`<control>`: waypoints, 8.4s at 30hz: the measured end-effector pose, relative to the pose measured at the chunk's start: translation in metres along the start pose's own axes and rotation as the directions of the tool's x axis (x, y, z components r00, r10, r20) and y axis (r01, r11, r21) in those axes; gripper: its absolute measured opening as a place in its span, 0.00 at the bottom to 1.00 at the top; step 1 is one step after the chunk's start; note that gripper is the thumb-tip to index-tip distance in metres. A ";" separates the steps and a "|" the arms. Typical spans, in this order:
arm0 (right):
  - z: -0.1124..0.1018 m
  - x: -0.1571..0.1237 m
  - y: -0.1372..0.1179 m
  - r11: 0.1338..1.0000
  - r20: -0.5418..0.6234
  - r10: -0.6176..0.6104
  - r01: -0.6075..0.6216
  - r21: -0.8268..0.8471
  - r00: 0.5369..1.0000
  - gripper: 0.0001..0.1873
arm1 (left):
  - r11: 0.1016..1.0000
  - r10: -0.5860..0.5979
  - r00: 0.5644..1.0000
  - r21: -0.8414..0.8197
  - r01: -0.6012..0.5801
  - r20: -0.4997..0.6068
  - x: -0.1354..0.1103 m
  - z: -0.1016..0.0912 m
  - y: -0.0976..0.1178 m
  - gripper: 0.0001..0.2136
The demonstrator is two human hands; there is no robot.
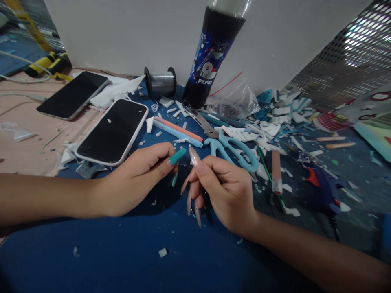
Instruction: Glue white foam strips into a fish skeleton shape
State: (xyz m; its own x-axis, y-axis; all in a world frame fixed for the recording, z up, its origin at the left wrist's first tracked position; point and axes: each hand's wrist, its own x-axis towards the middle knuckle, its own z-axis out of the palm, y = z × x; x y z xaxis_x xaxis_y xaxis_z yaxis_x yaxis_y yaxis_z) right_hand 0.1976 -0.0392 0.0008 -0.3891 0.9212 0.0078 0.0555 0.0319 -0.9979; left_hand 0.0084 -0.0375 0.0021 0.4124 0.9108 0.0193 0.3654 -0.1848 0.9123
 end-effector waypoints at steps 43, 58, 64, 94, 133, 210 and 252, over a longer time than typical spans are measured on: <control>0.004 0.009 0.007 0.992 0.201 -0.005 -0.021 0.128 0.979 0.25 | 0.960 0.267 0.940 0.148 -0.238 -0.214 0.008 0.007 0.003 0.13; 0.001 0.011 0.008 0.989 0.189 -0.011 -0.017 0.145 0.982 0.26 | 0.891 0.419 0.876 0.292 -0.347 -0.239 0.005 0.003 0.007 0.13; 0.000 0.011 0.009 0.989 0.217 0.024 -0.055 0.140 0.976 0.27 | 0.818 0.526 0.821 0.394 -0.419 -0.220 0.006 0.000 0.006 0.13; -0.007 0.013 0.013 0.954 0.047 -0.096 0.078 0.288 0.994 0.20 | 0.175 -0.054 0.990 0.977 -0.121 0.132 -0.009 0.000 0.011 0.09; -0.005 0.013 0.015 0.939 -0.016 -0.035 0.038 0.343 0.999 0.20 | 0.701 0.266 0.964 0.683 -0.205 0.016 0.009 -0.016 0.015 0.11; -0.002 0.000 0.002 0.965 0.048 -0.137 0.122 0.230 0.989 0.17 | 0.960 0.005 0.998 -0.279 -0.024 -0.067 0.010 0.003 0.005 0.14; -0.002 0.001 0.003 0.967 0.056 -0.117 0.101 0.235 0.992 0.17 | 0.969 0.002 0.998 -0.246 -0.017 -0.062 0.008 0.004 0.004 0.13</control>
State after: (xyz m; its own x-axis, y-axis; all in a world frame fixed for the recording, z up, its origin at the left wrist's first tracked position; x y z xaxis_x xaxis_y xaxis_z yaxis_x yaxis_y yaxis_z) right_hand 0.1990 -0.0371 -0.0018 -0.4440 0.8878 0.1210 -0.2016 0.0326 -0.9789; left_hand 0.0161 -0.0324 0.0041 0.3605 0.9316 0.0465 0.1414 -0.1039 0.9845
